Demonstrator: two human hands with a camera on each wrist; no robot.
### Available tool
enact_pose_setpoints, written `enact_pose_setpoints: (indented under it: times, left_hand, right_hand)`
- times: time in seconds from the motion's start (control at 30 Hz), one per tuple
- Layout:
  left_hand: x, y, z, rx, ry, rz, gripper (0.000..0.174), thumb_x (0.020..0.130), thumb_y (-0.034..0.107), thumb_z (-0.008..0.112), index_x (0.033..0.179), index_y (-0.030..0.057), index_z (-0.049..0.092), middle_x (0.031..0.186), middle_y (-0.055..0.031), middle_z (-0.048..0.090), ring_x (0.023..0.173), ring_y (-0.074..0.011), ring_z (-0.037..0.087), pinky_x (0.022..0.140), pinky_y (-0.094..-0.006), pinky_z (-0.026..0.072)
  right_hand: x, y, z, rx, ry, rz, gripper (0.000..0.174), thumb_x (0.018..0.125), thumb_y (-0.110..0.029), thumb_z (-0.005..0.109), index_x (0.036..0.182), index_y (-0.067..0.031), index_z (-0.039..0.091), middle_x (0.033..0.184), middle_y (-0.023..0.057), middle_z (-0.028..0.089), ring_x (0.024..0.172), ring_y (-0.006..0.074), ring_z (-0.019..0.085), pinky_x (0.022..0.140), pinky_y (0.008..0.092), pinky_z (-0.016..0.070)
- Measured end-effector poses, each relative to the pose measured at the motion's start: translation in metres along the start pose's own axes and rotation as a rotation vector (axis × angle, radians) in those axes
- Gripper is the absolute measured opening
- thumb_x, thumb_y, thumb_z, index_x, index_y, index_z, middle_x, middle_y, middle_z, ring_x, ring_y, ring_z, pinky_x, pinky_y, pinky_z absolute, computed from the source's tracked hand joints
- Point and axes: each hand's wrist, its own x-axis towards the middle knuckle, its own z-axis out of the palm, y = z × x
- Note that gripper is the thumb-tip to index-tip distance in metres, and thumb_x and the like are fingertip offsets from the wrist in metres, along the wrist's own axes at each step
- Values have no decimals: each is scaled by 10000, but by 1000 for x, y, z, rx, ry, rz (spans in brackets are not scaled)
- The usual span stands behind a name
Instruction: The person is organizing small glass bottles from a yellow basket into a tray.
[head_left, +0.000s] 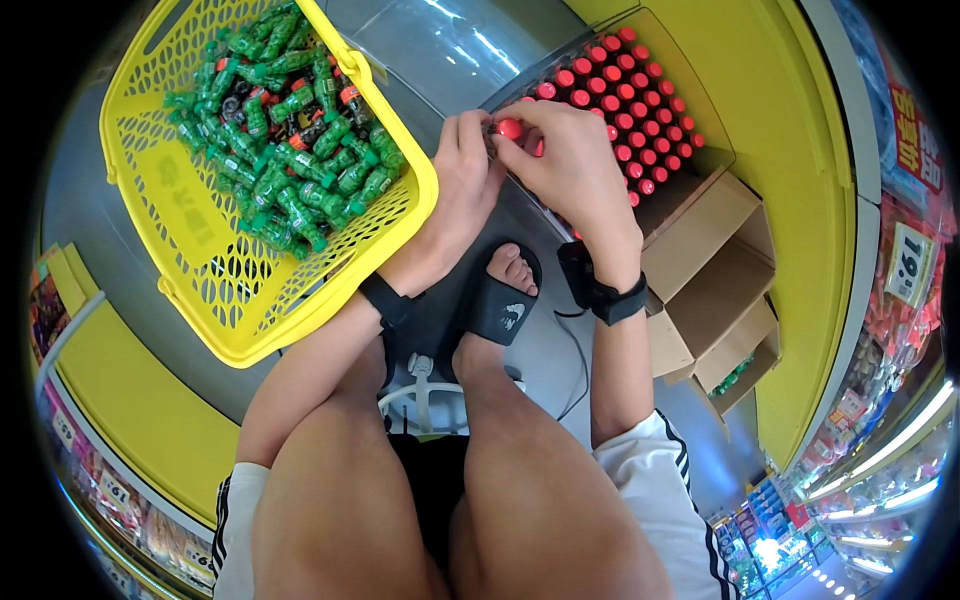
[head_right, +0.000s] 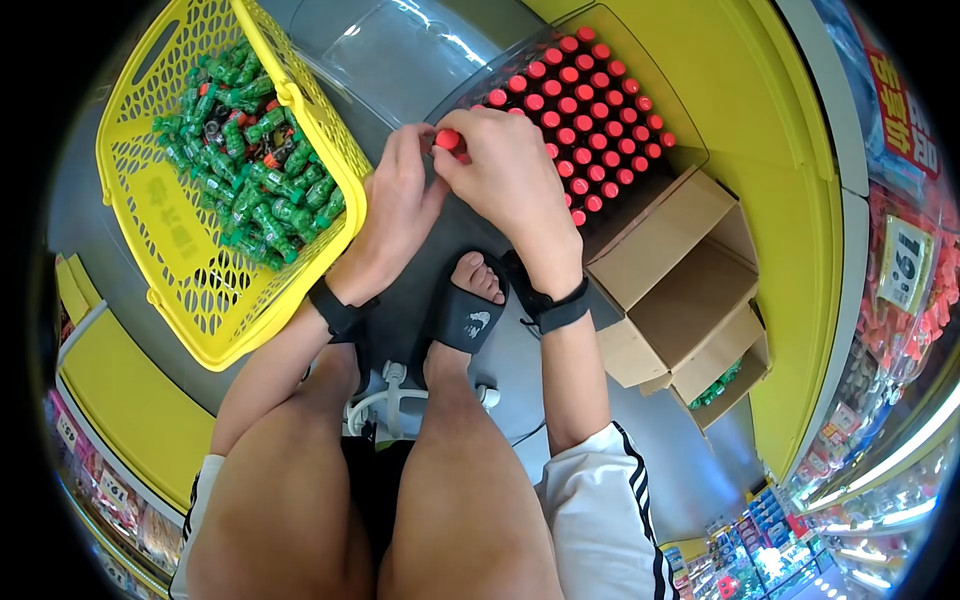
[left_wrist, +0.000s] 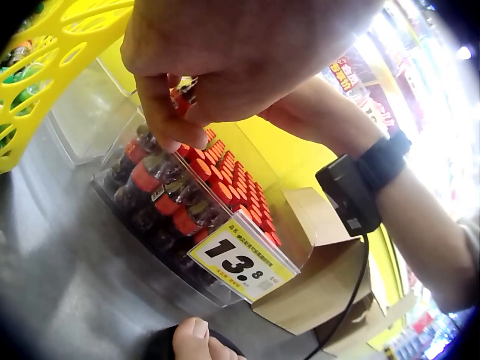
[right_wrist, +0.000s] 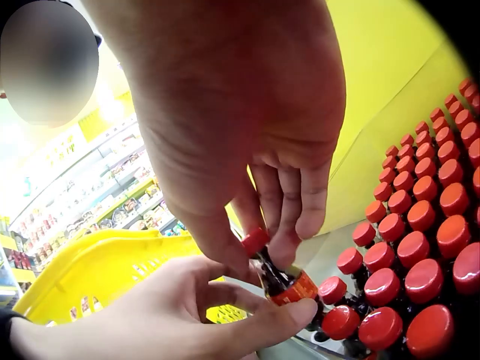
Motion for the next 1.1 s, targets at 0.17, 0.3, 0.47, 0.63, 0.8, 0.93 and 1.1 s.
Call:
enact_pose_setpoints:
  times: [0.17,0.3,0.47,0.63,0.8,0.93,1.1]
  left_hand:
    - [0,2,0,-49,3,-34,489,884,87,816,1286,-14,557,1164,-206,667,806,-371,726,717,-454,585]
    - [5,3,3,16,-88,-30,368,897,131,814,1189,-22,651,1115,-192,686,732,-349,712,699,-455,579]
    - [7,1,9,49,-124,32,271,902,143,808,1088,-36,724,1020,-196,711,784,-400,716,716,-472,577]
    - [11,1,8,80,-179,-24,195,928,84,765,1070,-46,736,972,-223,720,839,-432,712,731,-488,565]
    - [12,0,7,76,-152,13,188,936,69,754,1080,-51,737,982,-226,724,826,-428,713,728,-488,561]
    - [12,-1,8,72,-138,17,192,935,65,754,1086,-52,740,994,-224,727,804,-423,713,722,-477,564]
    - [11,0,9,78,-155,16,198,924,74,768,1082,-42,743,995,-208,731,782,-393,722,719,-465,573]
  right_hand:
    - [-14,-10,-35,-12,125,116,177,853,-85,771,1001,11,765,842,109,746,665,194,685,645,323,554]
    - [-25,-3,-41,-50,166,147,202,862,-82,789,1051,-13,784,820,69,746,643,118,644,621,266,523]
    - [-36,-3,-42,-6,165,180,180,857,-64,779,1022,6,771,825,94,733,629,146,640,601,294,525]
    - [-41,4,-41,0,219,190,207,855,-70,788,1049,0,773,824,89,729,629,140,630,607,289,527]
    - [-42,10,-46,-1,243,201,226,863,-68,787,1080,-7,779,833,64,739,653,116,635,641,267,530]
    - [-43,9,-49,-20,230,232,237,872,-68,787,1101,-7,782,846,48,752,678,93,638,676,249,535]
    - [-46,11,-51,-16,221,243,233,877,-72,791,1100,-6,782,844,50,753,680,92,639,674,249,531]
